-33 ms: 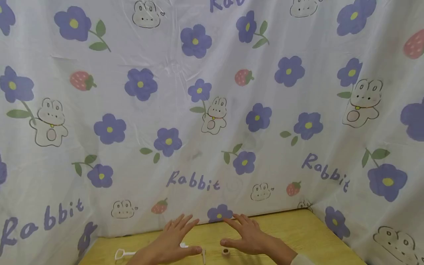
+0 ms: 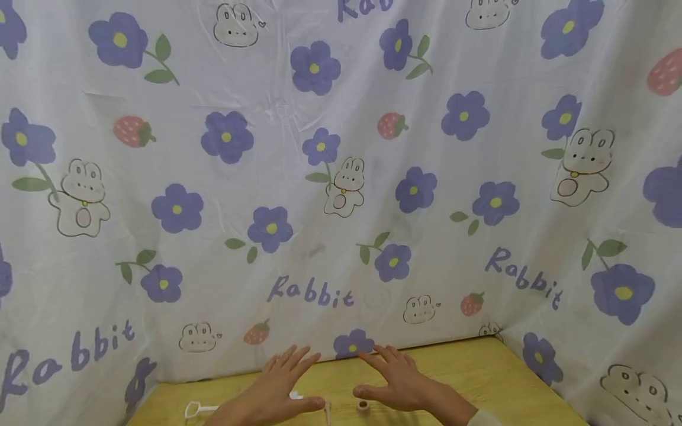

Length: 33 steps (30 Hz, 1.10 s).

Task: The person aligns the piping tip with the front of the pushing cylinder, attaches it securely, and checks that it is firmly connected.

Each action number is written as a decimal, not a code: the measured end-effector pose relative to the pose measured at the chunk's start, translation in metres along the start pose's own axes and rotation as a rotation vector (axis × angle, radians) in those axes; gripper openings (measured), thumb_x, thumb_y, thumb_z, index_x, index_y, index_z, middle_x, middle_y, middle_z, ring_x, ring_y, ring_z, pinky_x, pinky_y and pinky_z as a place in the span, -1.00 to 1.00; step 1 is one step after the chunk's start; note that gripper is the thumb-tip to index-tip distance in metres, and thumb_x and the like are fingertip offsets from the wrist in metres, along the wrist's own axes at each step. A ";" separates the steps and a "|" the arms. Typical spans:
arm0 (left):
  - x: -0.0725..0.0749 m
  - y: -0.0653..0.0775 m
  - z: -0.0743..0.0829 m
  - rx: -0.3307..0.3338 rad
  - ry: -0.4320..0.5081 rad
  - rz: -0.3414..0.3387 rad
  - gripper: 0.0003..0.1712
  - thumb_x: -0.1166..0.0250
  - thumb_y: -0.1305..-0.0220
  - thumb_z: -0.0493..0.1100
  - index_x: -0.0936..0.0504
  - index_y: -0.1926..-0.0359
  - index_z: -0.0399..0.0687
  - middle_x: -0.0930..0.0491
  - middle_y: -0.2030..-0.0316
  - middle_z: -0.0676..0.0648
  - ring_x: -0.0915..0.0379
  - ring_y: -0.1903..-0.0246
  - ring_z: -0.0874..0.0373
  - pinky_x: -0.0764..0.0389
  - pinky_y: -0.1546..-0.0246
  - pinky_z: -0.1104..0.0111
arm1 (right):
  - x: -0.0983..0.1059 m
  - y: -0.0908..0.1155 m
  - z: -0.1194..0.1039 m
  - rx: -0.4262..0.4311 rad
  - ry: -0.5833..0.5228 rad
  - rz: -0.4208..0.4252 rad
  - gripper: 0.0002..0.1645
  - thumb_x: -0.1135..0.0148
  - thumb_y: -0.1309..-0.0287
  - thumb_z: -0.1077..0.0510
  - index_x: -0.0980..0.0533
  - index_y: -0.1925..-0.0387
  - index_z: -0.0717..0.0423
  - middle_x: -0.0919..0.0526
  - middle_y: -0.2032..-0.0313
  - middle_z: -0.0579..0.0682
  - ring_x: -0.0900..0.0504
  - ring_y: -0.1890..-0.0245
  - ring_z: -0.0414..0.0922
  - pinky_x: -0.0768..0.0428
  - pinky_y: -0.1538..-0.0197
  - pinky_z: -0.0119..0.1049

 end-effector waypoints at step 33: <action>-0.094 -0.017 0.056 -0.209 -0.618 -0.319 -0.69 -0.37 -0.40 -0.10 -0.71 -0.08 0.40 -0.68 0.10 0.25 -0.58 0.15 0.33 -0.61 -0.04 0.34 | -0.115 -0.013 0.078 0.034 -0.180 -0.344 -0.38 -0.34 -0.28 -0.29 -0.57 -0.24 -0.10 -0.72 0.04 -0.09 -0.65 0.23 -0.27 -0.62 0.26 -0.31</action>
Point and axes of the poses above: each hand's wrist, its own y-axis away from the middle knuckle, its own x-axis out of the back of the hand, z = x × y, the point moved 9 cm from there along -y, towards the middle knuckle
